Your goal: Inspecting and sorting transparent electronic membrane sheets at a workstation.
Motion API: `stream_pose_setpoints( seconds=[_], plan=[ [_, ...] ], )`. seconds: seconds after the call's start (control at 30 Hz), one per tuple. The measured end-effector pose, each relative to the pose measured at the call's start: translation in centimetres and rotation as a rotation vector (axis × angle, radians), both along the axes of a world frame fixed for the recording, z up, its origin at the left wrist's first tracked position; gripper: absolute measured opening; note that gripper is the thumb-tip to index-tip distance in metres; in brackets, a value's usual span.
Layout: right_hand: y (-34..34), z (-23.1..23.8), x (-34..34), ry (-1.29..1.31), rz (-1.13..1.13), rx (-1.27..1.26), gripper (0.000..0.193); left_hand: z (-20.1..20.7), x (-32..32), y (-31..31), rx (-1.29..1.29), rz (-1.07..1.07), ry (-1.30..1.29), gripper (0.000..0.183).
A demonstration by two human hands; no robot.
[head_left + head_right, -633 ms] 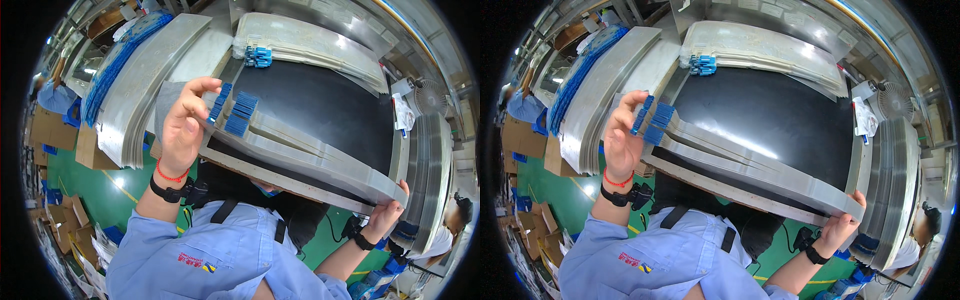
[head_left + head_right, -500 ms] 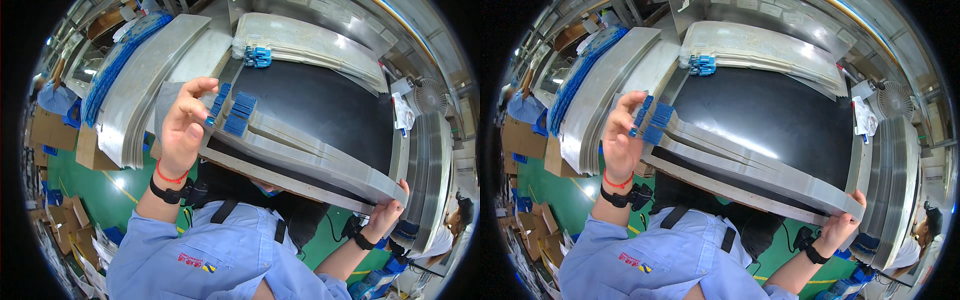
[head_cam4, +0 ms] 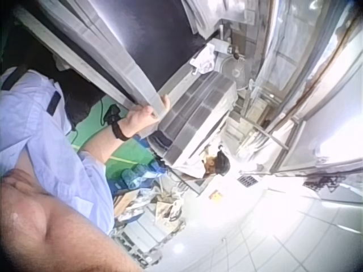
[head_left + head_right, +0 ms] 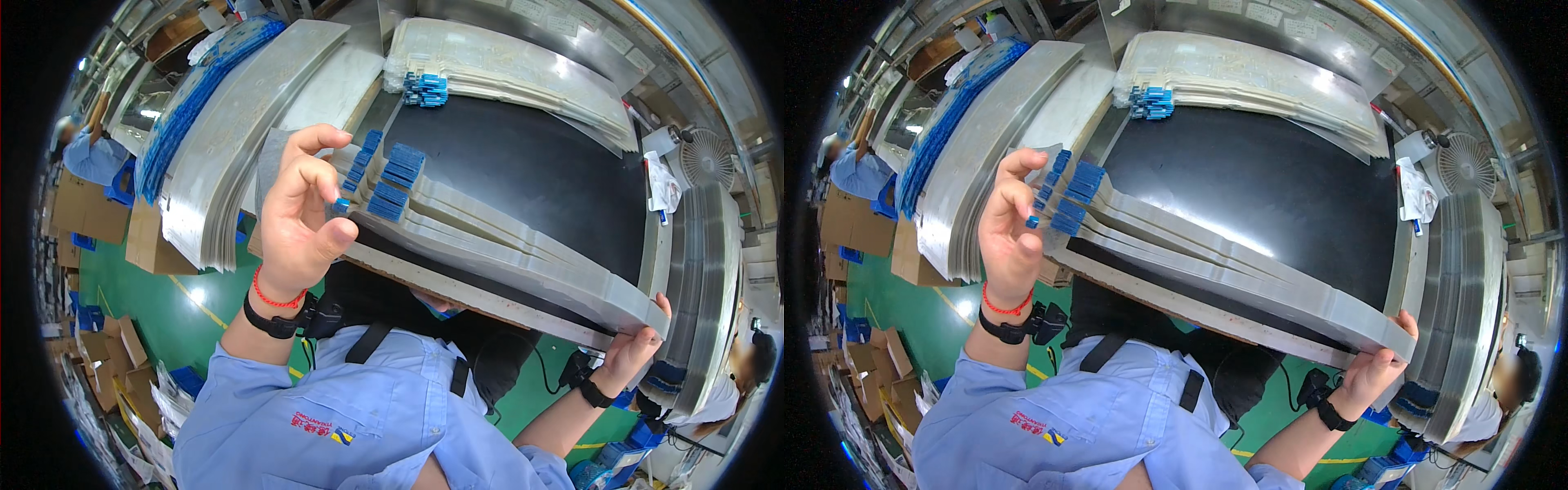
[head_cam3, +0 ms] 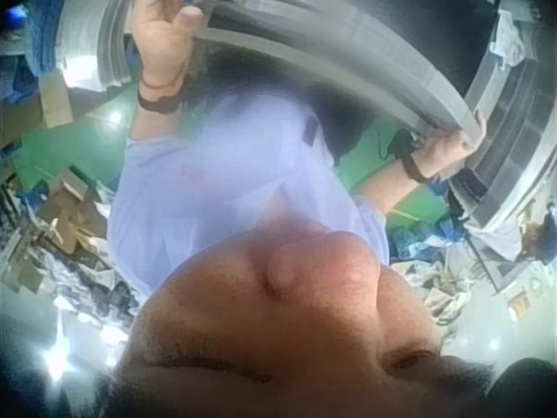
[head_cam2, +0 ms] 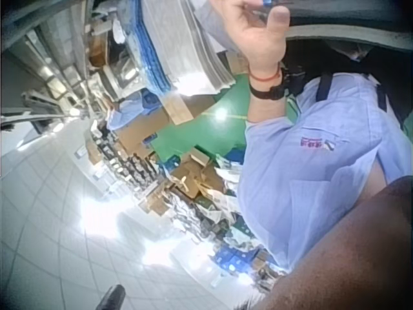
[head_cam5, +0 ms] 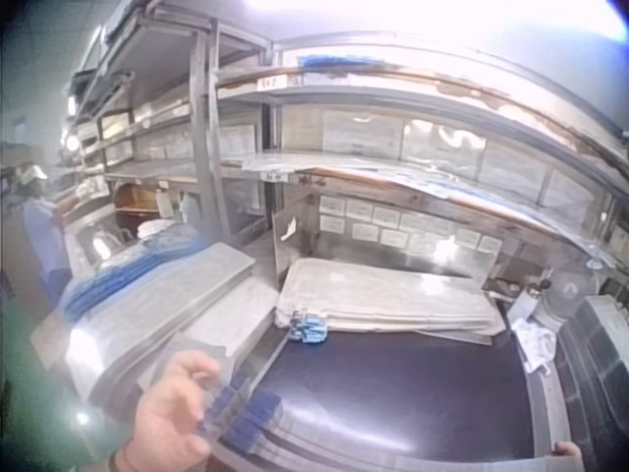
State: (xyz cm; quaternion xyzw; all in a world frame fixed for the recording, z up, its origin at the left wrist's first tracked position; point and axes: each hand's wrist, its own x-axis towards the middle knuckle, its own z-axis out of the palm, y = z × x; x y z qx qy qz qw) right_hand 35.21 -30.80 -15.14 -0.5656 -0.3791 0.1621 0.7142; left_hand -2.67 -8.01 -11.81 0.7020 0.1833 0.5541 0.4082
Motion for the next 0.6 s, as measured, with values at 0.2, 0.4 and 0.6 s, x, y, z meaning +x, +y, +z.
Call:
stream_pose_setpoints(
  seconds=[0.2,0.4,0.6],
  plan=[
    [0.1,0.0,0.0,0.01,0.009,0.01,0.076,0.5,-0.2,-0.4,0.008,0.078,0.052,0.024],
    [0.6,0.6,-0.9,0.021,-0.046,0.012,0.079,2.4,-1.0,-0.8,0.197,0.177,0.298,0.011],
    [0.8,0.8,-1.2,0.016,-0.092,0.013,0.081,5.4,-3.0,-1.1,0.376,0.112,0.593,0.009]
  ],
)
